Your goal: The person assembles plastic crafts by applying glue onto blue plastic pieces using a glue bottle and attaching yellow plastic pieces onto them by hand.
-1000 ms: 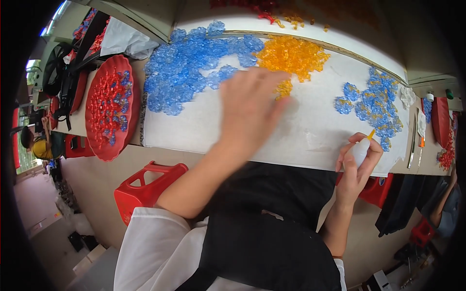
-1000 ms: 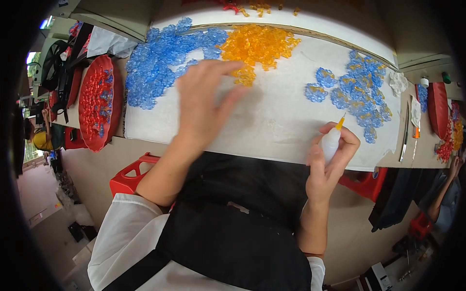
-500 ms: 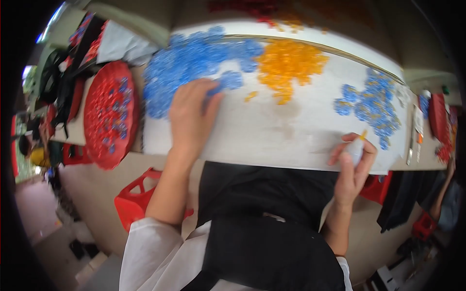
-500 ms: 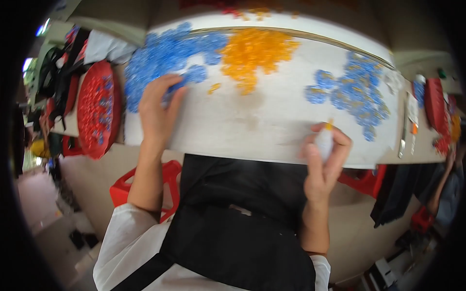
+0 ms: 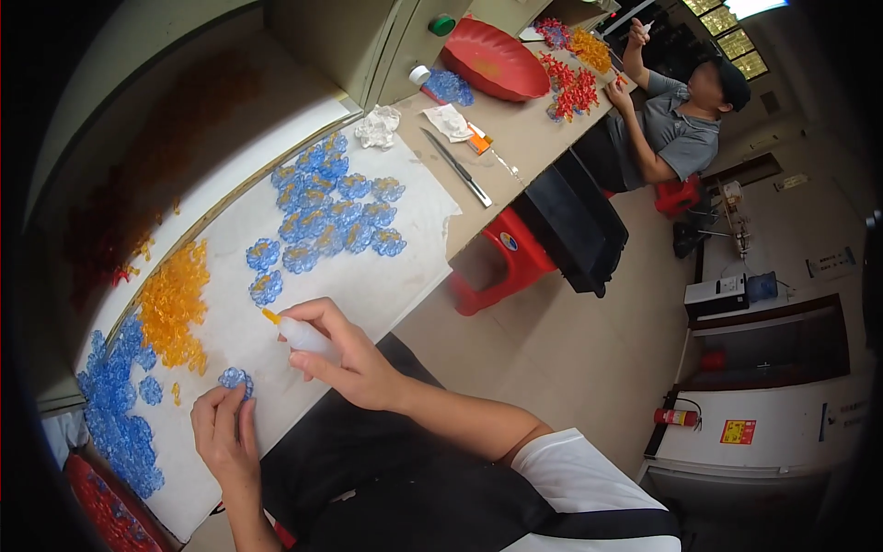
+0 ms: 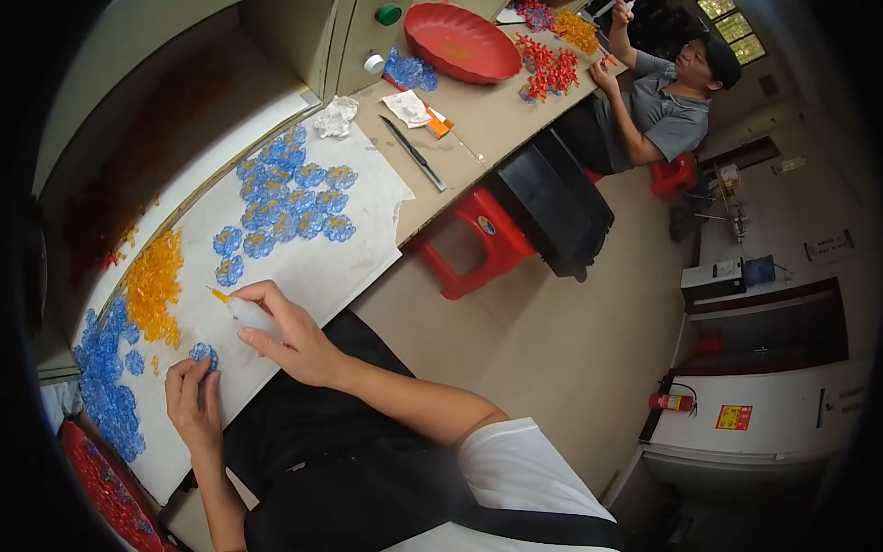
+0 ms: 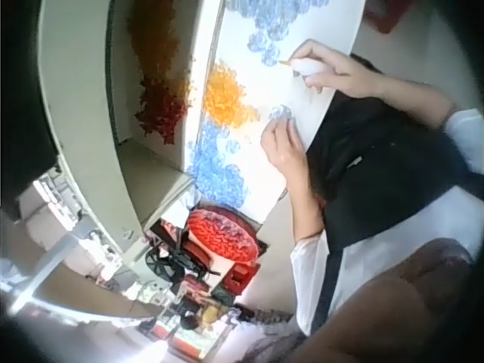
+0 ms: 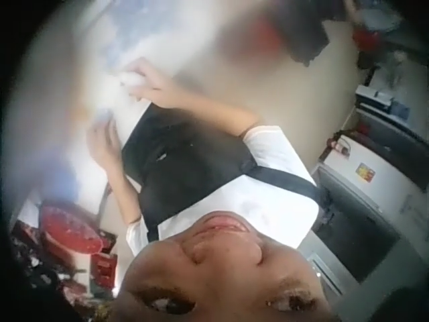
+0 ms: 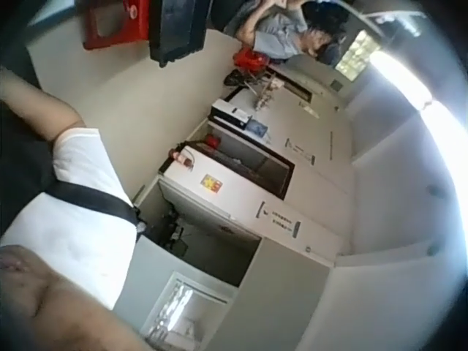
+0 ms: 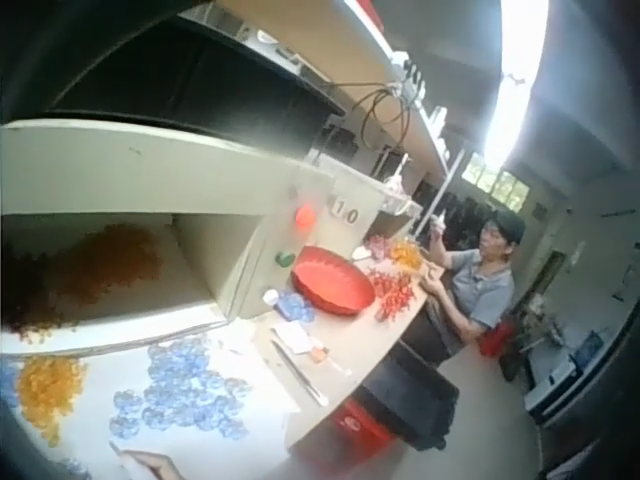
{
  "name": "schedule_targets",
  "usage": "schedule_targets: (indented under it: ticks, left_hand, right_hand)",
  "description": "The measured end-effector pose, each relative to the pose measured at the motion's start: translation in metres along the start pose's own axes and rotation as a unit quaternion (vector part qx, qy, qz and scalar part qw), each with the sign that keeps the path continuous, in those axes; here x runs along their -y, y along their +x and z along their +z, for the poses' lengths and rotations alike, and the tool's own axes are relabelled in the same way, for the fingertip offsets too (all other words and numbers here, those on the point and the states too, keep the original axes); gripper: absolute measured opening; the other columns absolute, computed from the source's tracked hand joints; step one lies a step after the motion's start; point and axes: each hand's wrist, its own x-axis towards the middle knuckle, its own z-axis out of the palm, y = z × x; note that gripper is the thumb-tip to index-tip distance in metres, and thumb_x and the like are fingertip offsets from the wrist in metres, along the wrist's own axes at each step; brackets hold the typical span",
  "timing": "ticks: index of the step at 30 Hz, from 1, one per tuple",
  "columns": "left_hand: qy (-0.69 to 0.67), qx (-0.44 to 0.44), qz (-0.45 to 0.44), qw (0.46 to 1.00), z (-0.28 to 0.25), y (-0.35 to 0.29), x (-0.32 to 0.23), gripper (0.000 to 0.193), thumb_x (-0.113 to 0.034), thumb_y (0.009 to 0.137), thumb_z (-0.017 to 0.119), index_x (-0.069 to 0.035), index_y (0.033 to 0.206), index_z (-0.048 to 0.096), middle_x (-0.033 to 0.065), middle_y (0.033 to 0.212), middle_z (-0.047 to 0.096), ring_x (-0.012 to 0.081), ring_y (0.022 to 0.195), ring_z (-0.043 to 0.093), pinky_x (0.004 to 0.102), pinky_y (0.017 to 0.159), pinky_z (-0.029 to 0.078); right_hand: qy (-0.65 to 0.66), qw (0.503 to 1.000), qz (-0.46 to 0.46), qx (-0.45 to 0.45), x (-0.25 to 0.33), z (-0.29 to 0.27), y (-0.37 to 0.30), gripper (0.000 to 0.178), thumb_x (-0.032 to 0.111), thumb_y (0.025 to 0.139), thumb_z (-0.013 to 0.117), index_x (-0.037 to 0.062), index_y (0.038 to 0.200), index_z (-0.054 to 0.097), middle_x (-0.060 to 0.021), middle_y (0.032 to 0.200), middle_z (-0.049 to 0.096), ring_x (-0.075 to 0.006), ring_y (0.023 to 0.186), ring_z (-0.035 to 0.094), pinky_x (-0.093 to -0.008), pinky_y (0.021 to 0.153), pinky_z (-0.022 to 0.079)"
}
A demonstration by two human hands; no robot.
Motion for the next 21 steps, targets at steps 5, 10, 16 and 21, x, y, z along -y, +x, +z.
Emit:
schedule_targets:
  ticks: [5, 10, 16, 21]
  left_hand:
    - [0.004, 0.028, 0.003, 1.000, -0.007, 0.003, 0.002, 0.024, 0.004, 0.068, 0.067, -0.002, 0.091, 0.063, 0.0117, 0.087, 0.056, 0.0280, 0.082, 0.054, 0.0354, 0.073, 0.043]
    - [0.000, 0.041, 0.035, 0.999, -0.015, 0.006, 0.004, 0.022, 0.004, 0.068, 0.066, -0.001, 0.088, 0.063, 0.0106, 0.087, 0.060, 0.0272, 0.081, 0.055, 0.0356, 0.075, 0.042]
    - [-0.036, 0.003, 0.007, 0.999, -0.018, 0.001, 0.006, 0.023, 0.003, 0.068, 0.067, -0.002, 0.090, 0.064, 0.0101, 0.089, 0.063, 0.0274, 0.084, 0.058, 0.0354, 0.078, 0.043]
    - [-0.051, 0.036, -0.049, 0.997, -0.021, 0.008, 0.012, 0.042, -0.010, 0.067, 0.073, -0.006, 0.107, 0.061, 0.0101, 0.100, 0.056, 0.0260, 0.091, 0.053, 0.0348, 0.080, 0.041]
  right_hand:
    - [-0.005, 1.000, 0.010, 0.022, 0.001, 0.002, 0.002, 0.036, 0.008, 0.090, 0.052, 0.0012, 0.122, 0.039, -0.0087, 0.112, 0.046, -0.0114, 0.095, 0.049, -0.0243, 0.073, 0.046]
    - [-0.027, 0.998, -0.040, 0.046, 0.002, -0.004, 0.003, 0.037, 0.005, 0.088, 0.051, -0.0001, 0.124, 0.043, -0.0090, 0.113, 0.043, -0.0147, 0.098, 0.051, -0.0262, 0.082, 0.045]
    - [0.015, 0.999, -0.010, 0.029, 0.007, -0.006, 0.002, 0.040, 0.001, 0.085, 0.054, -0.0008, 0.125, 0.048, -0.0101, 0.112, 0.046, -0.0187, 0.104, 0.050, -0.0284, 0.084, 0.048]
    - [0.024, 0.999, -0.047, 0.006, 0.007, -0.014, 0.002, 0.040, -0.001, 0.083, 0.058, -0.0043, 0.122, 0.049, -0.0128, 0.107, 0.049, -0.0224, 0.092, 0.060, -0.0313, 0.075, 0.053]
